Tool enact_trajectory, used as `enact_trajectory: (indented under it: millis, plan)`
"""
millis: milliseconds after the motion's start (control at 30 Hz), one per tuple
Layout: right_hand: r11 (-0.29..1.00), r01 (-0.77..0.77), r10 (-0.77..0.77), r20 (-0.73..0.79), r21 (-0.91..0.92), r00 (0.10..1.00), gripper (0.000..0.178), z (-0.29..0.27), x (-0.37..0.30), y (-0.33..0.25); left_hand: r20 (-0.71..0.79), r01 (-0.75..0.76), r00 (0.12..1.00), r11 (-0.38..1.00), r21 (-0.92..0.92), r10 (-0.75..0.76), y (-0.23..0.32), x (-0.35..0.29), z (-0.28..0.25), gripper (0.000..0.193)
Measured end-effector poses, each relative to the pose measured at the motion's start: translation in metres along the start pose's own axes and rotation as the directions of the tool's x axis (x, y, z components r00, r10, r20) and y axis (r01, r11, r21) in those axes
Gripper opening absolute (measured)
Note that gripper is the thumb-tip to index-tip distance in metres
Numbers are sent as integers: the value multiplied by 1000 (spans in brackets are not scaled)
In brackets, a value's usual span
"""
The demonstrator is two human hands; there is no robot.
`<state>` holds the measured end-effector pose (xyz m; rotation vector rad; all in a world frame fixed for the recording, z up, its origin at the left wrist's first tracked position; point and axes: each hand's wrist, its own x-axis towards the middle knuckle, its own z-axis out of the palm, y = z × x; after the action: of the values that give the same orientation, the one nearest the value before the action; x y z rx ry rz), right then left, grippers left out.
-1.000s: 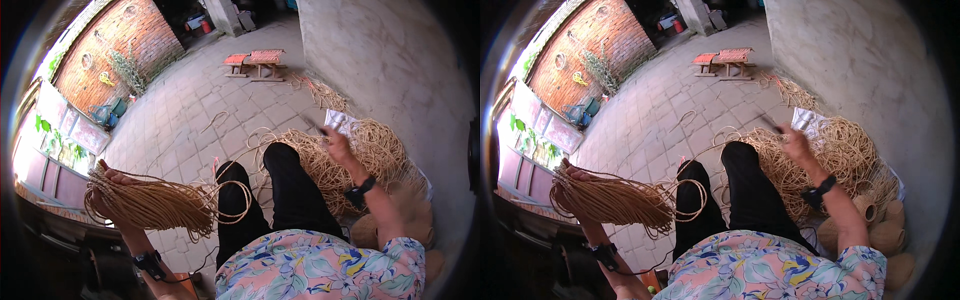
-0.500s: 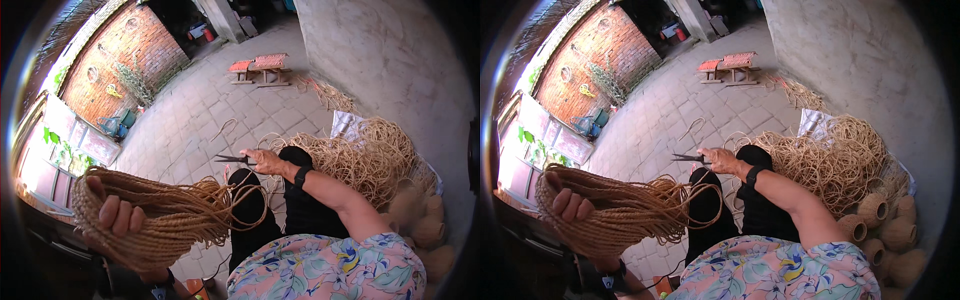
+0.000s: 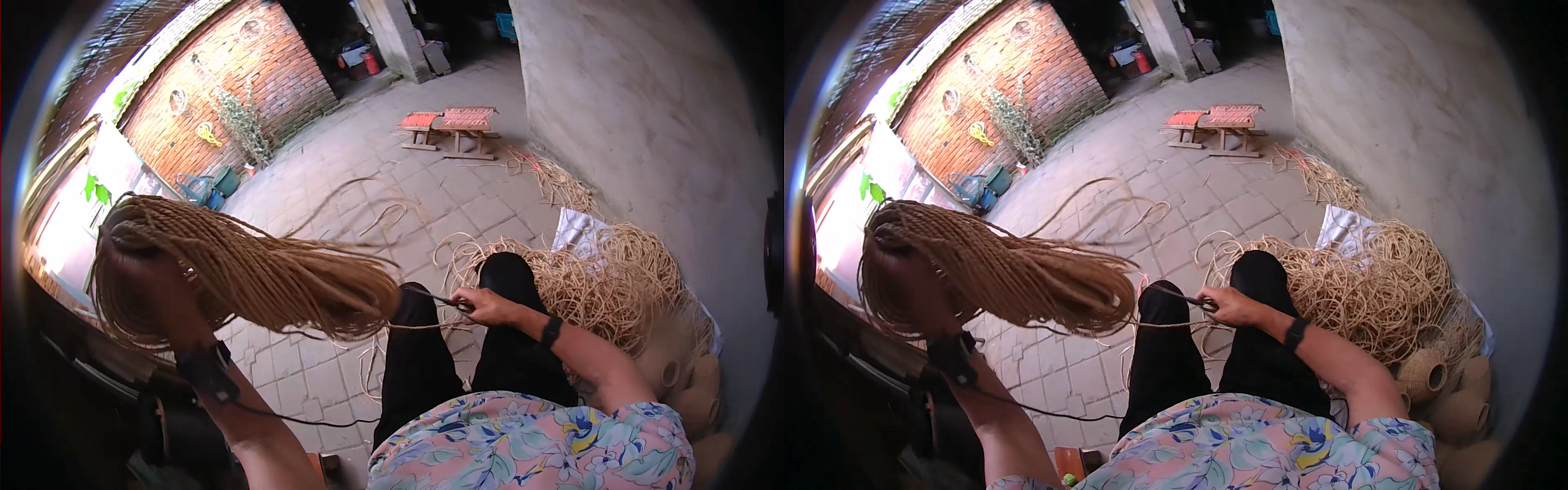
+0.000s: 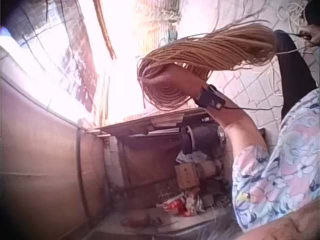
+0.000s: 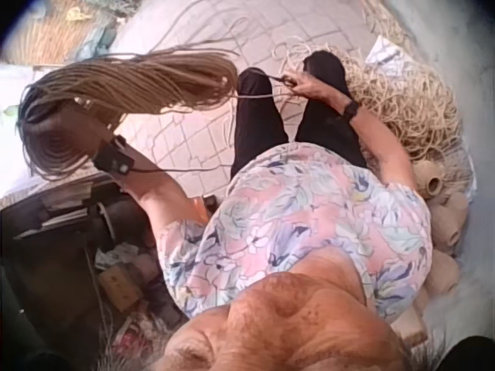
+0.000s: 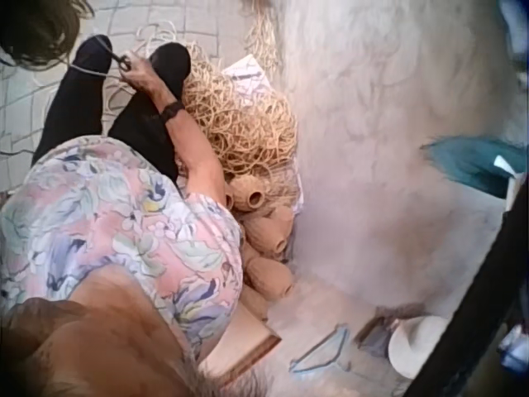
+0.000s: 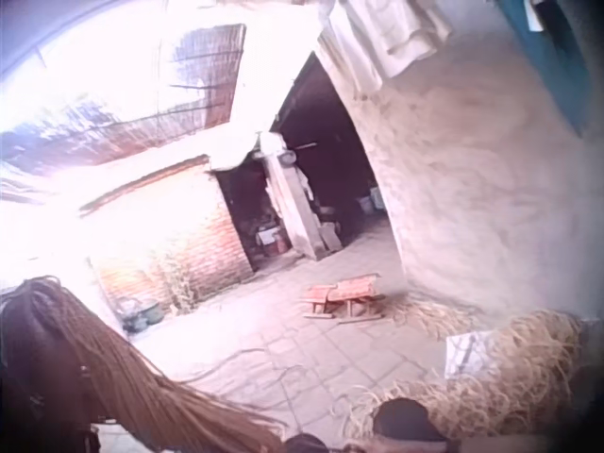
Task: Using a pair of scissors to cut individual strands of a large bundle of thin rope or twine.
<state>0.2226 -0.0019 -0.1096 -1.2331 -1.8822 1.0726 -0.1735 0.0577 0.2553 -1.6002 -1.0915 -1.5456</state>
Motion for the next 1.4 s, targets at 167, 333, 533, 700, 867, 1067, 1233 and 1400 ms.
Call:
enact_trajectory:
  millis: [167, 333, 533, 700, 867, 1067, 1233, 1400]
  plan:
    - [977, -44, -19, -290, -210, 957, 36, -51, -51, -25, -48, 121, 987, 904, -411, -154, -72, -30, 20, 39]
    - [831, -420, 58, -695, -364, 717, 40, -134, -83, -15, 104, 534, 774, 556, -637, -625, -94, -78, -6, 50]
    - [545, -628, -296, -828, -556, 476, 49, -265, -140, 22, 690, 668, 426, -310, -676, -585, -103, -141, -13, 58]
    - [379, -793, -335, -870, -477, 362, 51, -364, -215, 37, 736, 724, 369, -322, -610, -567, -76, -220, 6, 47]
    - [68, -972, -100, -971, -223, 216, 52, -394, -268, 54, 910, 752, 251, -526, -398, -330, 14, -267, 38, 46]
    - [971, -234, 161, -590, -48, 791, 36, -254, -207, -9, 945, 740, 165, -598, -308, -282, 84, -261, 53, 51]
    - [863, -222, 123, 237, 453, 964, 36, -72, -126, -95, 969, 706, 178, -664, -246, -171, 111, -250, 51, 50]
    - [750, -139, 48, 156, 646, 987, 43, -12, -54, -111, 992, 741, 118, -661, -114, -38, 128, -248, 49, 62]
